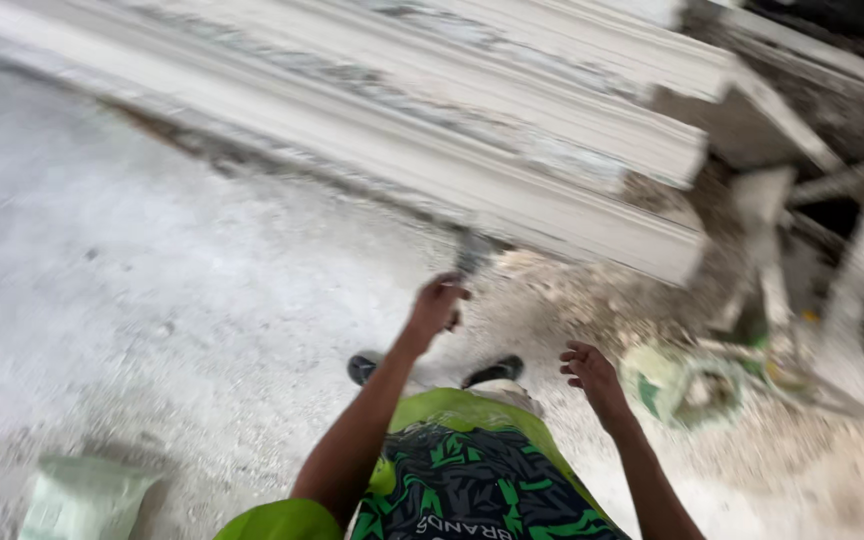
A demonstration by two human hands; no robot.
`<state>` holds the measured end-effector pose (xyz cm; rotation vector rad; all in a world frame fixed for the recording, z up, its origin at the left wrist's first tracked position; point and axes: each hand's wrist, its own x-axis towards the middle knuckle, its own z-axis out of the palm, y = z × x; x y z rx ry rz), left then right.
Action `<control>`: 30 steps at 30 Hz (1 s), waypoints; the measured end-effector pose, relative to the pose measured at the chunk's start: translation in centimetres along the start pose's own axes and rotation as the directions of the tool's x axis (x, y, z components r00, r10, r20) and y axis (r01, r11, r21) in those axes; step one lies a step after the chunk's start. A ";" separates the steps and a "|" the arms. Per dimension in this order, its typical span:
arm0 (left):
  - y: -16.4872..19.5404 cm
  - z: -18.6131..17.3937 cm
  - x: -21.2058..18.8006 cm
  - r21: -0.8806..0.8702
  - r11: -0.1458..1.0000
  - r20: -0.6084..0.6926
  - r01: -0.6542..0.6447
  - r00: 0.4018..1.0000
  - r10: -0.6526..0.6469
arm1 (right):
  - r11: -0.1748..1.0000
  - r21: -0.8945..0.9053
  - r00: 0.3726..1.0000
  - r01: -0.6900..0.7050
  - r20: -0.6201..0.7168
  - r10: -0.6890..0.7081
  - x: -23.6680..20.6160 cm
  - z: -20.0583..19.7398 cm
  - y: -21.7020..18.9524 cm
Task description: The person uses a small putty knife to scrape dried plaster residue from the grooved surfaces of decorative molding pieces laid on a work table. They work along the fluted profiles piece by piece, brushing debris off with their hand and repositioning the moldings to reach different sections.
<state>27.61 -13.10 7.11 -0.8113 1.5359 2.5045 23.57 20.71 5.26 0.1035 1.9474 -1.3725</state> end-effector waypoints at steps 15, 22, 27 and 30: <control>-3.8 -37.8 -24.3 -0.126 0.990 -0.695 0.069 0.706 -0.138 | 0.875 -0.371 0.773 0.310 0.634 -0.005 6.2 43.1 -14.2; -3.4 -47.1 -25.6 -0.330 0.899 -0.841 -0.288 0.523 -0.141 | 0.787 -0.451 0.670 0.421 0.740 0.066 10.2 53.3 -16.7; -0.6 -52.2 -21.9 -0.412 0.859 -0.829 -0.303 0.517 -0.215 | 0.786 -0.461 0.661 0.411 0.745 0.092 14.6 61.8 -19.6; 2.5 -56.5 -18.9 -0.437 0.862 -0.802 -0.256 0.545 -0.244 | 0.788 -0.433 0.632 0.437 0.772 0.073 18.0 67.6 -22.7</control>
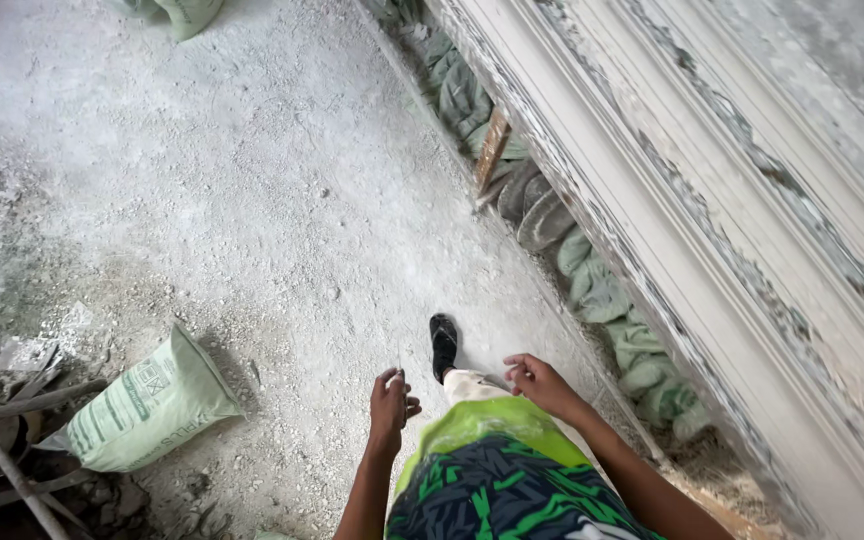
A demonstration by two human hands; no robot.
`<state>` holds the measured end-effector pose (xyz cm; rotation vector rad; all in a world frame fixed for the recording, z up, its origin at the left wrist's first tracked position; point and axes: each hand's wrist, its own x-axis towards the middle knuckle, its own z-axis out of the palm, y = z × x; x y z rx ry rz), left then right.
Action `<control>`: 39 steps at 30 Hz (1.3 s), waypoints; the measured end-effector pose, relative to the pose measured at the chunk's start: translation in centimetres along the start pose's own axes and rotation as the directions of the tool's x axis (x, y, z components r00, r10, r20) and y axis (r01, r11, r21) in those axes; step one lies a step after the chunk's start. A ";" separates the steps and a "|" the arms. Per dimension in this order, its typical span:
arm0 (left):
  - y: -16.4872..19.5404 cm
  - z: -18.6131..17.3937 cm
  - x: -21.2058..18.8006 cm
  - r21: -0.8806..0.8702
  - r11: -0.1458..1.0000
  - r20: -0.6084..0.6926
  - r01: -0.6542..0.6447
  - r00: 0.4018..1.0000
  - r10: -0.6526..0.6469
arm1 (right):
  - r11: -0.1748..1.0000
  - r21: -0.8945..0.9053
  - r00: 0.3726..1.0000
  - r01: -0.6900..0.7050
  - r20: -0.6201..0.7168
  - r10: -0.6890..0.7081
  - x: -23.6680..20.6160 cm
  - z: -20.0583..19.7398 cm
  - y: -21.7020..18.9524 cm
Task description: The person uses a small putty knife to scrape dried plaster residue from the grooved surfaces of decorative molding pieces laid on a work table. They work along the fluted profiles piece by piece, brushing debris off with their hand and repositioning the moldings to reach different sections.
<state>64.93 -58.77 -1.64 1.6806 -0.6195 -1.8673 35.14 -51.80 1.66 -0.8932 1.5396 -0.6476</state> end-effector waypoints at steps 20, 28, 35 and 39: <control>31.8 4.8 30.5 0.081 0.995 -0.014 -0.061 0.998 0.063 | 0.955 -0.297 0.912 -0.003 -0.393 -0.119 36.5 -14.6 -26.5; 50.7 13.3 44.2 0.265 0.909 0.276 -0.322 0.928 0.249 | 0.935 -0.295 0.708 0.198 -0.617 -0.345 45.2 -18.2 -34.3; 62.2 21.8 50.7 0.260 0.839 0.385 -0.478 0.848 0.364 | 0.985 0.050 0.832 0.165 -0.543 -0.112 54.4 -20.9 -38.5; 64.5 27.0 51.6 0.209 0.845 0.491 -0.492 0.800 0.344 | 0.989 -0.038 0.862 0.146 -0.486 -0.146 60.2 -23.6 -42.1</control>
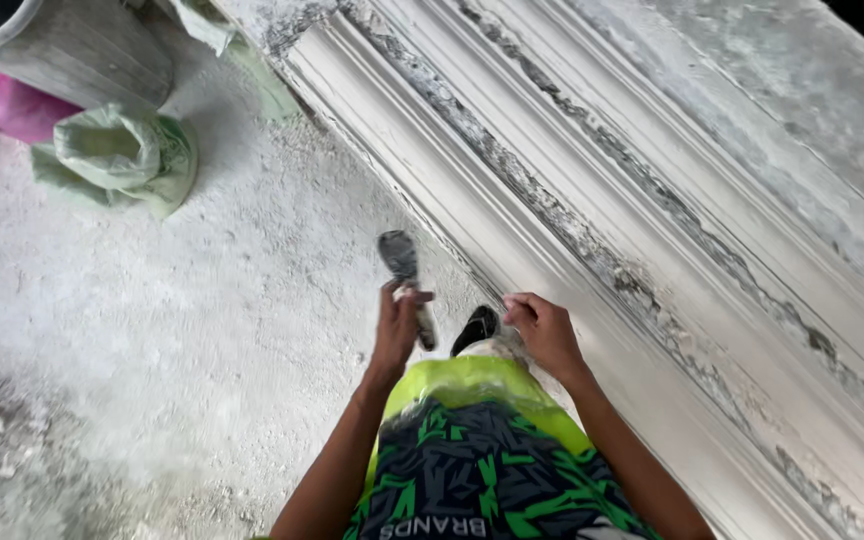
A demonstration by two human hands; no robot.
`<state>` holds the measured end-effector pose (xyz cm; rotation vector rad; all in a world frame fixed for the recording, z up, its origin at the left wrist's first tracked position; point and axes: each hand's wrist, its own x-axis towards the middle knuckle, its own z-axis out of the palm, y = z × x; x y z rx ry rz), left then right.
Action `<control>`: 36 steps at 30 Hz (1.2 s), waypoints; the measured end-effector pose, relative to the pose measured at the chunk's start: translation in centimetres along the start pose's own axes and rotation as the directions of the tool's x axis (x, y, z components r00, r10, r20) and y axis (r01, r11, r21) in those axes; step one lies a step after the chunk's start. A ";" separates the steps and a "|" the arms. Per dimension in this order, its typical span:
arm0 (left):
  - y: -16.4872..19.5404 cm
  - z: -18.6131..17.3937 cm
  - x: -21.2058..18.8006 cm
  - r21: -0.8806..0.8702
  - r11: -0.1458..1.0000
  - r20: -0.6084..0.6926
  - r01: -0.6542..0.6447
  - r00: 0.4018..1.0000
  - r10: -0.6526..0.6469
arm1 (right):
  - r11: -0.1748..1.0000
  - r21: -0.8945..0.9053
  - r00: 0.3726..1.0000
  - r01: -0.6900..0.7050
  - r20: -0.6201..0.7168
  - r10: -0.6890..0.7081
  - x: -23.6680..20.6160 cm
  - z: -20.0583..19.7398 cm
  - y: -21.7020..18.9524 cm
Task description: The person uses a small putty knife to scrape dried plaster residue from the grooved surfaces of decorative molding pieces laid on a work table. They work along the fluted profiles piece by piece, brushing debris off with their hand and repositioning the moldings to reach different sections.
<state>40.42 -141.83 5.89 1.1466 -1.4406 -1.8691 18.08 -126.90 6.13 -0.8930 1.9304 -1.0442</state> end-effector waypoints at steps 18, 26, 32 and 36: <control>6.1 -1.0 21.5 0.267 0.960 0.191 -0.085 0.981 0.033 | 0.991 -0.131 0.993 0.011 0.120 0.005 22.0 5.4 -12.0; 11.6 -8.3 35.7 0.795 0.279 0.454 -0.538 0.834 0.315 | 0.979 -0.206 0.995 -0.004 -0.098 -0.016 29.9 3.8 -17.0; 12.3 -9.9 38.8 0.760 0.168 0.593 -0.628 0.776 0.218 | 0.985 -0.169 0.986 -0.030 -0.168 0.001 30.6 4.9 -18.6; 12.7 -9.7 39.4 0.808 0.231 0.533 -0.543 0.839 0.109 | 0.956 -0.247 0.986 -0.159 -0.093 0.139 30.5 6.1 -19.5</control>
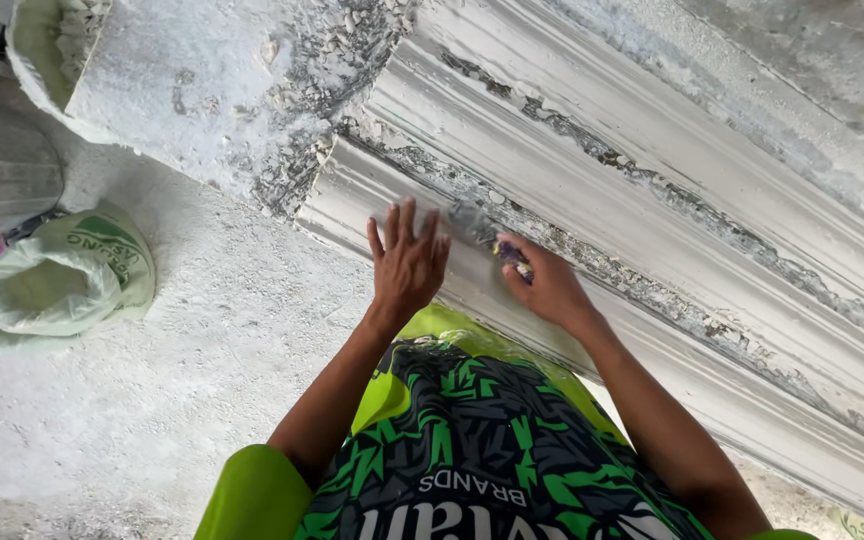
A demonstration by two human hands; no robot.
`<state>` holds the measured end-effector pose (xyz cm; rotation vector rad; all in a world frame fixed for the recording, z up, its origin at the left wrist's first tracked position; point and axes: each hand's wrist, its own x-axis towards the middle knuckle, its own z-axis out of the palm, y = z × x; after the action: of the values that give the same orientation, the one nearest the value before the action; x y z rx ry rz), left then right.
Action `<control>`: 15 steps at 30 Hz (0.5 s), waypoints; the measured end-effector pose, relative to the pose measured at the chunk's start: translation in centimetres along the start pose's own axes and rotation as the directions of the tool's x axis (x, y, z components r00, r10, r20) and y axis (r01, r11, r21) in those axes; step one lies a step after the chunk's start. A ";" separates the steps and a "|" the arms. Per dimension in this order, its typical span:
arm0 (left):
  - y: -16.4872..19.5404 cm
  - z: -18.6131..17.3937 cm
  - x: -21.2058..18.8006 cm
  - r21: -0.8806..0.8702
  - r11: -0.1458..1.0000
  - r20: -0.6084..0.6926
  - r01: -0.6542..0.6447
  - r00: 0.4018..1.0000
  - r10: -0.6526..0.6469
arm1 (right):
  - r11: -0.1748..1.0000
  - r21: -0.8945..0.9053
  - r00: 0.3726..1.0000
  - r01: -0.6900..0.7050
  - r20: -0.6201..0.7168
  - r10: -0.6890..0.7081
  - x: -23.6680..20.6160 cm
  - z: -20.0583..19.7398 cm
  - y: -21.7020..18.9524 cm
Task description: The person uses a small putty knife to scrape dried plaster residue from the grooved surfaces of decorative molding pieces laid on a work table. They work along the fluted profiles piece by piece, brushing debris off with their hand and repositioning the moldings to reach different sections.
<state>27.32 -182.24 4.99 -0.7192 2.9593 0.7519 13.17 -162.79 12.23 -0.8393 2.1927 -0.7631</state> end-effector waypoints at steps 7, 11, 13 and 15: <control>-0.7 -0.6 0.1 -0.047 0.985 -0.106 -0.166 0.981 0.161 | 0.994 -0.074 0.991 -0.080 0.098 0.087 2.8 2.1 -2.3; -0.4 0.2 0.7 0.079 0.972 -0.081 -0.219 0.971 0.226 | 0.989 -0.142 0.992 -0.044 0.112 0.060 3.7 1.6 -2.3; 0.3 0.7 1.2 0.112 0.957 -0.070 -0.267 0.959 0.276 | 0.954 -0.218 0.942 -0.208 0.217 0.255 3.5 0.5 -2.3; 1.3 1.0 1.6 0.078 0.941 -0.028 -0.330 0.942 0.333 | 0.963 -0.233 0.961 -0.134 0.206 0.184 2.9 -1.0 -2.5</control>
<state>25.25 -181.43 4.50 -0.2328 3.1672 0.6414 11.62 -166.16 13.53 -0.7994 2.1304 -0.3347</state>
